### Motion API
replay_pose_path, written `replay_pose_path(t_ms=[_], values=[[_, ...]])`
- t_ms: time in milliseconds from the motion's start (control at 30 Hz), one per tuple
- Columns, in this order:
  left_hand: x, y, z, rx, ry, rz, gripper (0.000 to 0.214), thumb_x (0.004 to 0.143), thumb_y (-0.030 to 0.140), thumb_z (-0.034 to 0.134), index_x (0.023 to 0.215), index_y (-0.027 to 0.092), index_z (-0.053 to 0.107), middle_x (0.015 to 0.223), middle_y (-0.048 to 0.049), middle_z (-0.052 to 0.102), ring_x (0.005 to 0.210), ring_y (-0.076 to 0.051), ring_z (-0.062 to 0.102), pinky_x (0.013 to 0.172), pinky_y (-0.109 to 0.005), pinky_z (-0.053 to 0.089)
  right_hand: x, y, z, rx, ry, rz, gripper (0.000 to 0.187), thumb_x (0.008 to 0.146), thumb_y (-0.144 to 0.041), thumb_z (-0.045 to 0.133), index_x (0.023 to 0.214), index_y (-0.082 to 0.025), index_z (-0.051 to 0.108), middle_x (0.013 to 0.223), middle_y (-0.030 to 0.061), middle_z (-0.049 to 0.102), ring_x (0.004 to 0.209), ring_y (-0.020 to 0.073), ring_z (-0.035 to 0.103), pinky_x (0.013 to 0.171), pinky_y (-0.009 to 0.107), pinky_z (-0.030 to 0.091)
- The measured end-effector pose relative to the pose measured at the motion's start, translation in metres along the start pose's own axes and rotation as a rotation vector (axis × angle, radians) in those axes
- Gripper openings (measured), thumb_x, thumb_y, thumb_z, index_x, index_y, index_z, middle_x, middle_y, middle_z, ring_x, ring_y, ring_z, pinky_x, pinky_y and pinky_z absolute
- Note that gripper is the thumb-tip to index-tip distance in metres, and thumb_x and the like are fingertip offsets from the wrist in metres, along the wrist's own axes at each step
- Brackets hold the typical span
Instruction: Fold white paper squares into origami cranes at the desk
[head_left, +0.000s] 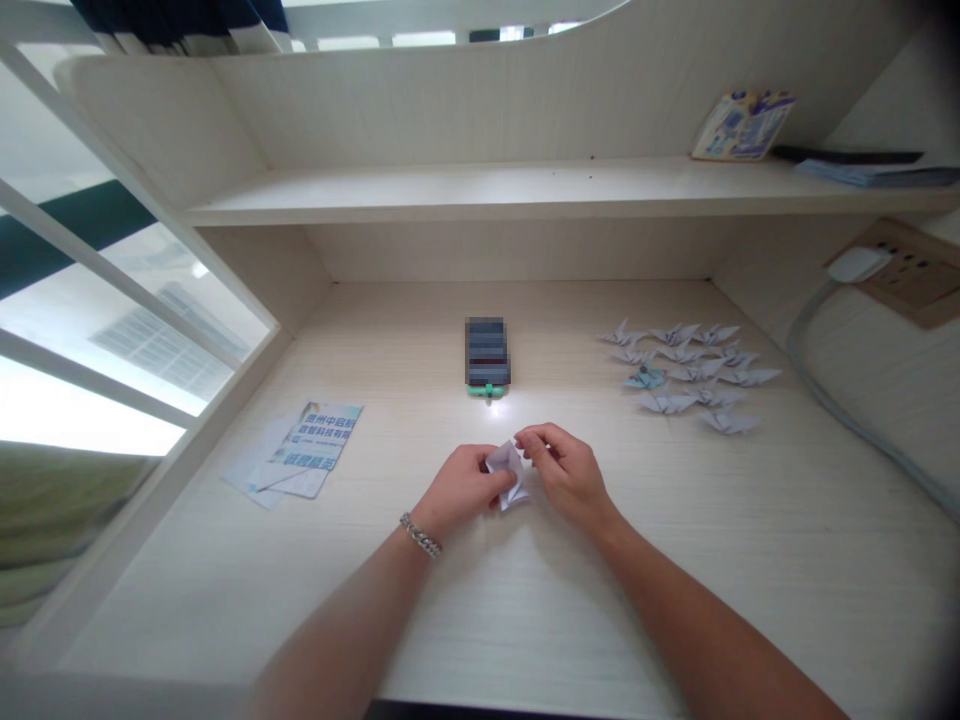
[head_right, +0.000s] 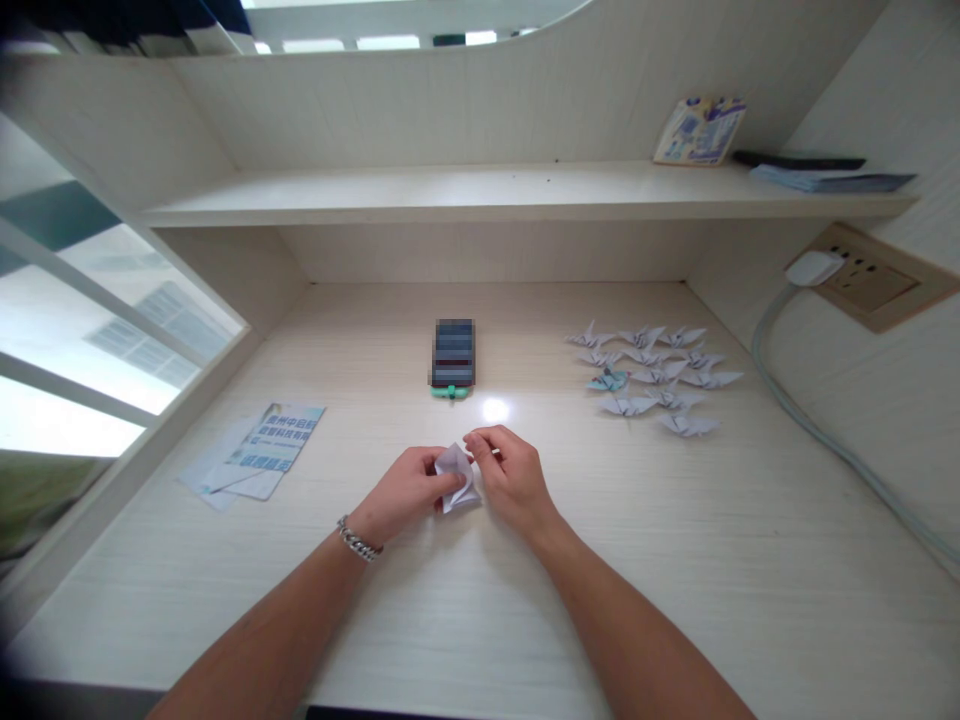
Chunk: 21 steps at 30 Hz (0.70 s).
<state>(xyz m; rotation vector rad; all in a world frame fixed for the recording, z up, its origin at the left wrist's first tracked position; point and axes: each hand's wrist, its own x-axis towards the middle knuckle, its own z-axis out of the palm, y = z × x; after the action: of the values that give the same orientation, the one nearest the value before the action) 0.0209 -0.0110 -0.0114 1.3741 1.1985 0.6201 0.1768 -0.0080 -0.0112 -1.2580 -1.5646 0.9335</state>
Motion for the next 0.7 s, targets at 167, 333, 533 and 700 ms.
replay_pose_path(t_ms=[167,333,533,700], values=[[0.003,0.003,-0.005,-0.116,0.133,0.065,0.022,0.072,0.026,0.054,0.086,0.012,0.065,0.065,-0.0016,0.057,0.055,-0.010,0.050,0.050,-0.020,0.040,0.002,0.004,-0.001,0.033,-0.055,0.033,0.021,0.080,-0.034,0.054,0.086,-0.018,0.066,0.086,0.0053,0.066,0.077,0.0173,0.060,0.063,0.026,0.047],[0.004,0.003,-0.005,-0.169,0.178,0.062,0.037,0.073,0.035,0.059,0.102,0.012,0.063,0.077,-0.0067,0.063,0.059,-0.012,0.054,0.054,-0.023,0.044,0.003,0.007,0.000,0.054,-0.117,0.076,0.022,0.076,-0.033,0.060,0.091,-0.019,0.067,0.087,0.0055,0.068,0.076,0.0182,0.062,0.065,0.028,0.049],[0.004,0.001,-0.005,-0.123,0.167,0.088,0.040,0.074,0.037,0.060,0.106,0.012,0.062,0.087,-0.0102,0.066,0.067,-0.015,0.059,0.059,-0.025,0.047,0.003,0.011,-0.001,0.113,-0.109,0.126,0.019,0.072,-0.031,0.064,0.085,-0.018,0.070,0.082,0.0059,0.070,0.076,0.0201,0.064,0.069,0.031,0.050],[0.004,0.000,-0.006,-0.066,0.181,0.154,0.034,0.076,0.031,0.058,0.106,0.015,0.063,0.099,-0.0103,0.066,0.081,-0.019,0.062,0.068,-0.028,0.050,0.003,0.010,-0.001,0.160,-0.102,0.137,0.020,0.070,-0.029,0.065,0.086,-0.018,0.070,0.081,0.0059,0.070,0.072,0.0191,0.064,0.065,0.030,0.051]])
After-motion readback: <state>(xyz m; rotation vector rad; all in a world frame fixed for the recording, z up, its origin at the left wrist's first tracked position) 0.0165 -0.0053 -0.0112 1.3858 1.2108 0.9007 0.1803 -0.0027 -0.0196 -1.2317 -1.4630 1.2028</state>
